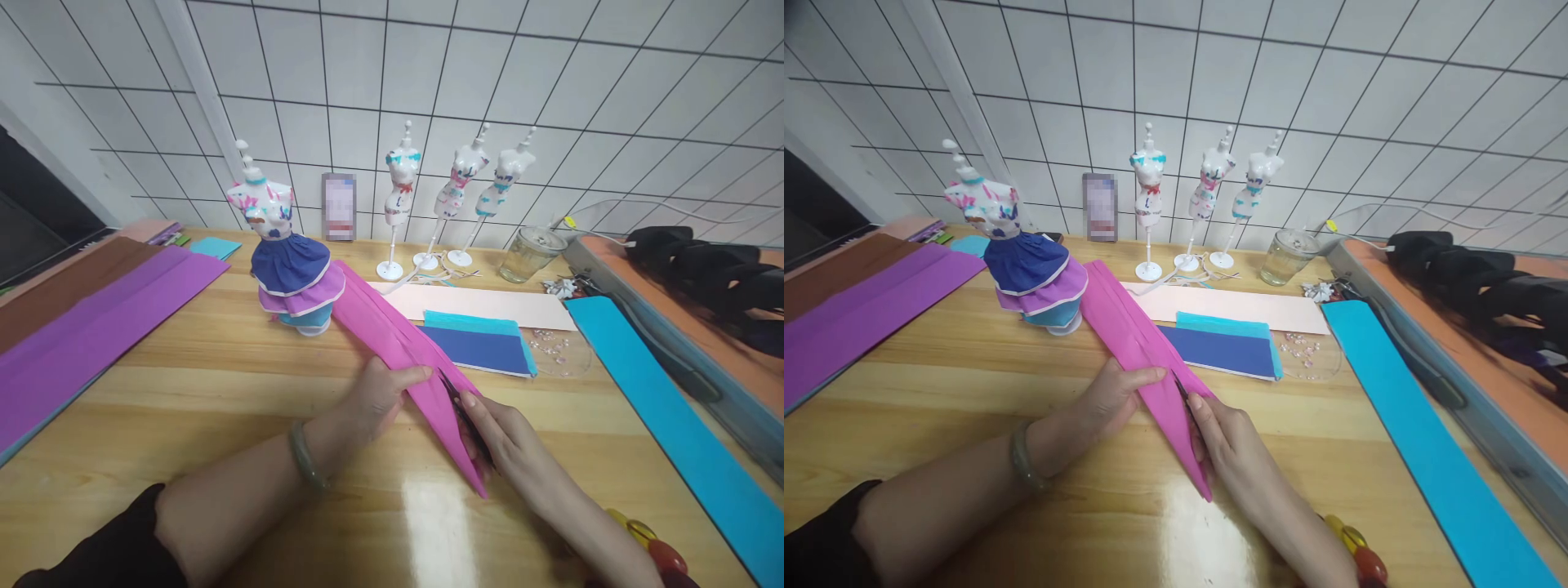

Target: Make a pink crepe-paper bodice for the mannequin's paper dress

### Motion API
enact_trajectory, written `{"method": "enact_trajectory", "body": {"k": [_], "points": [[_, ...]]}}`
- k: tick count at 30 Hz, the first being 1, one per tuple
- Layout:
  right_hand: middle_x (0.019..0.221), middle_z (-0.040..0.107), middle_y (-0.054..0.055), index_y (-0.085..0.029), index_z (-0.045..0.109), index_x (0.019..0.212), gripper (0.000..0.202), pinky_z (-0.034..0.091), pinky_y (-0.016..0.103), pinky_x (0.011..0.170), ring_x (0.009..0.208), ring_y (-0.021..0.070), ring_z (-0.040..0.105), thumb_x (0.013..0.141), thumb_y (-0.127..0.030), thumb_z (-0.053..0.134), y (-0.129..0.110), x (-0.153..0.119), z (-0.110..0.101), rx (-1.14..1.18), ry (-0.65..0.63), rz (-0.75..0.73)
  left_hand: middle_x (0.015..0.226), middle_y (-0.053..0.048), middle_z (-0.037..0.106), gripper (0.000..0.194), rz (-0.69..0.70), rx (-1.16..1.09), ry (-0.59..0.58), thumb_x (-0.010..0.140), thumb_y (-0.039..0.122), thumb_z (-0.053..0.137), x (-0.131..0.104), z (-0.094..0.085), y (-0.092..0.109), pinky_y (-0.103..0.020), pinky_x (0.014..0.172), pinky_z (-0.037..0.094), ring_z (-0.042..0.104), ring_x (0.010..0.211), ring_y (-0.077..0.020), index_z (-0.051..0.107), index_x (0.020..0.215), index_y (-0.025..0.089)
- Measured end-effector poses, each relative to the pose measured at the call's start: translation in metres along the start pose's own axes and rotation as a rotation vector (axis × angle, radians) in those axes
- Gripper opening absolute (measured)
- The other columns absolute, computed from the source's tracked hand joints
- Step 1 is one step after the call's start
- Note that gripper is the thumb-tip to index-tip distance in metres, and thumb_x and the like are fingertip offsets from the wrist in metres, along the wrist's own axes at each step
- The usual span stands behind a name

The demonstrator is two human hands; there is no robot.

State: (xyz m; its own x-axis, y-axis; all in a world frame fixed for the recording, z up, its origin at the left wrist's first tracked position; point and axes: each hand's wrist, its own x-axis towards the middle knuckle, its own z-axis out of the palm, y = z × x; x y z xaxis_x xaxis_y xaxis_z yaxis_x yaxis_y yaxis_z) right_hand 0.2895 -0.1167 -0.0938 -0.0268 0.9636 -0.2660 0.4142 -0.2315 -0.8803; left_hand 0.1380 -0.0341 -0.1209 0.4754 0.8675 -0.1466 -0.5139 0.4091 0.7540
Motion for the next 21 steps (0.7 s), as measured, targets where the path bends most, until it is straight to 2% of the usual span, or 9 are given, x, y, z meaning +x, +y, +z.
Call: {"method": "enact_trajectory", "body": {"k": [8,15,21], "points": [[0.049,0.051,-0.002,-0.021,0.046,0.065,0.05,0.038,0.026,0.053,0.048,0.0145,0.05,0.095,-0.057,0.029,0.005,0.0,0.002,-0.041,0.01,-0.013,0.083,-0.005,0.069,0.024,-0.056,-0.001,0.028,0.065,0.012,0.078,-0.001,0.006,-0.002,-0.037,0.085,0.048,0.062,0.083,-0.0191,0.069,0.087,0.013],[0.049,0.049,-0.002,-0.022,0.043,0.065,0.049,0.037,0.028,0.053,0.047,0.0153,0.049,0.095,-0.058,0.029,-0.002,0.001,0.003,-0.072,0.038,-0.011,0.085,-0.005,0.072,0.032,-0.087,0.019,0.04,0.061,0.014,0.081,-0.006,0.013,-0.001,-0.038,0.09,0.047,0.064,0.086,-0.0201,0.071,0.092,0.014],[0.055,0.048,-0.001,-0.022,0.044,0.067,0.047,0.036,0.028,0.056,0.055,0.0171,0.047,0.095,-0.056,0.029,0.0,0.002,0.002,-0.14,0.073,-0.05,0.085,-0.005,0.073,0.03,-0.104,0.048,0.032,0.06,0.014,0.081,-0.006,0.012,-0.002,-0.037,0.089,0.047,0.065,0.085,-0.0204,0.071,0.089,0.013]]}}
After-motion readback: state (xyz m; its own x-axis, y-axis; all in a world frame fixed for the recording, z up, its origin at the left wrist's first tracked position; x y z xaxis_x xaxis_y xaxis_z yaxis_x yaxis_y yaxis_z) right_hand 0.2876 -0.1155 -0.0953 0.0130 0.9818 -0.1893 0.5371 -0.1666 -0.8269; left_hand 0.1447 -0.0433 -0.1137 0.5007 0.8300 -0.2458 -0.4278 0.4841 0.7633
